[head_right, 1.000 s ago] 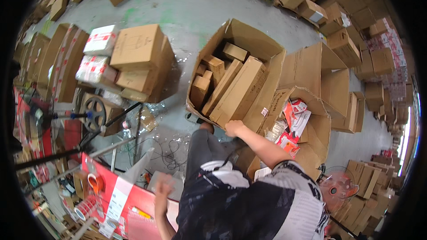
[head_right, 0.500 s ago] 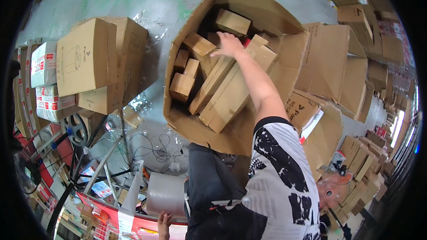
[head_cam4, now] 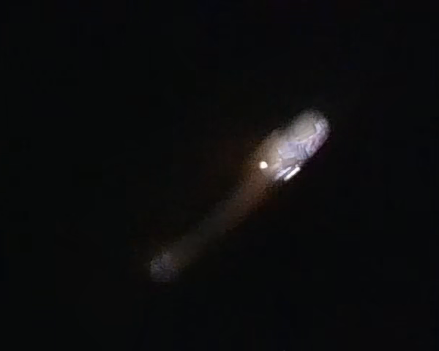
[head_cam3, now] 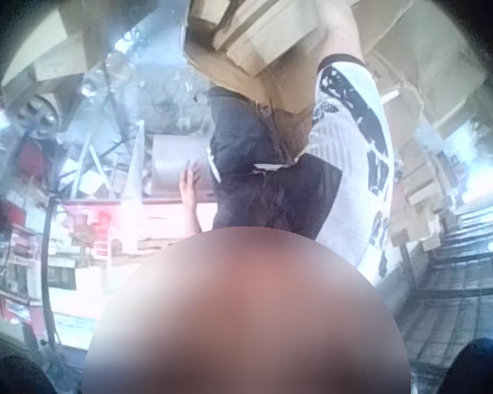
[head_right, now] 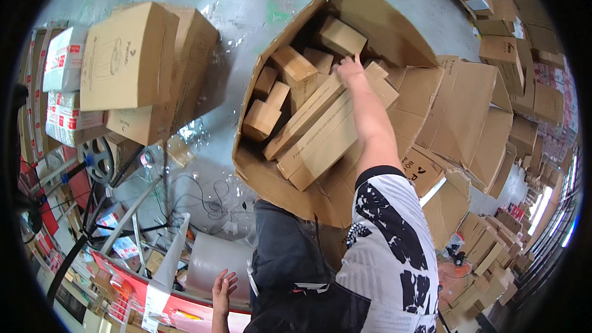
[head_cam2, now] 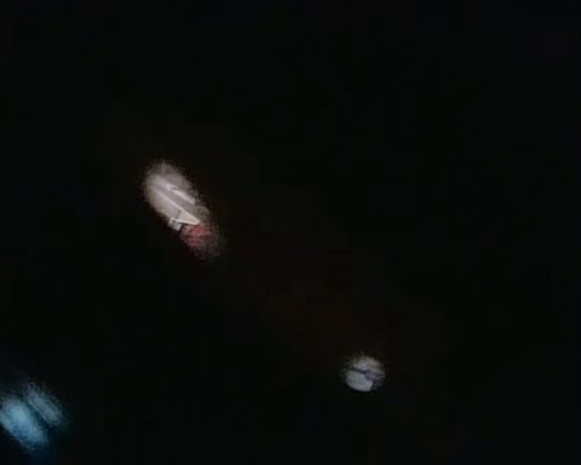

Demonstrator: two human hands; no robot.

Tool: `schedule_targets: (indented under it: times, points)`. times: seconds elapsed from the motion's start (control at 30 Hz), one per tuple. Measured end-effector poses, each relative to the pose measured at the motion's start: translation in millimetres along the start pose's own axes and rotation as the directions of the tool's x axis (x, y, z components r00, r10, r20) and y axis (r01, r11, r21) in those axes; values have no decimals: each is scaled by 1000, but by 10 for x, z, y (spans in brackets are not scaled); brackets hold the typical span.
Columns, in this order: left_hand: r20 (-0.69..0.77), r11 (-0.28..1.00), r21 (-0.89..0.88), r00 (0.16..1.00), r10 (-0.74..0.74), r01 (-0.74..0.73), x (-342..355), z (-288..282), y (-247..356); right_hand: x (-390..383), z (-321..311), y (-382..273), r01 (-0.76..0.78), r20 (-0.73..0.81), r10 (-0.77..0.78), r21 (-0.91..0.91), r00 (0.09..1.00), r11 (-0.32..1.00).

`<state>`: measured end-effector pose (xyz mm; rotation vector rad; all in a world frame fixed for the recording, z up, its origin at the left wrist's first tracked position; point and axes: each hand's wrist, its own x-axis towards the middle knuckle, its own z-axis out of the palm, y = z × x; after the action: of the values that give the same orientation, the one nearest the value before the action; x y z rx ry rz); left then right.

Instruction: The person wraps items in bubble wrap, places them into black poly mailers, seals them, and applies shipping labels. They also tape small cardboard boxes and place the finished packages into a larger cardboard bin.

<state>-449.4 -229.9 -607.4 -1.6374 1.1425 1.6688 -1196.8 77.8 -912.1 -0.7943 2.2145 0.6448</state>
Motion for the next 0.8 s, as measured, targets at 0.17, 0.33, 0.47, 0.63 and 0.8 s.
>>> schedule_targets:
  times: [0.17, 0.33, 0.47, 0.63, 0.8]
  points:
    - [25, 979, 178, 994, -104, 98, 164, -201, -596, 11, -325, -94, 370, -191, -330, 240, 924, 897]
    - [44, 979, 190, 995, -90, 80, 361, -189, -157, -1355, -928, -389, 206, -257, -76, 528, 964, 824]
    - [44, 965, 258, 998, 36, -46, 593, 37, 448, -1974, -1477, -947, 131, -51, -123, 558, 991, 819]
    - [137, 954, 235, 978, 159, -188, 434, 500, 1259, -2392, -1002, -1768, 146, -115, -626, 989, 772, -1]
    - [121, 944, 290, 985, 126, -156, 207, 587, 1500, -1786, -498, -403, 100, -187, 862, 982, 471, 159]
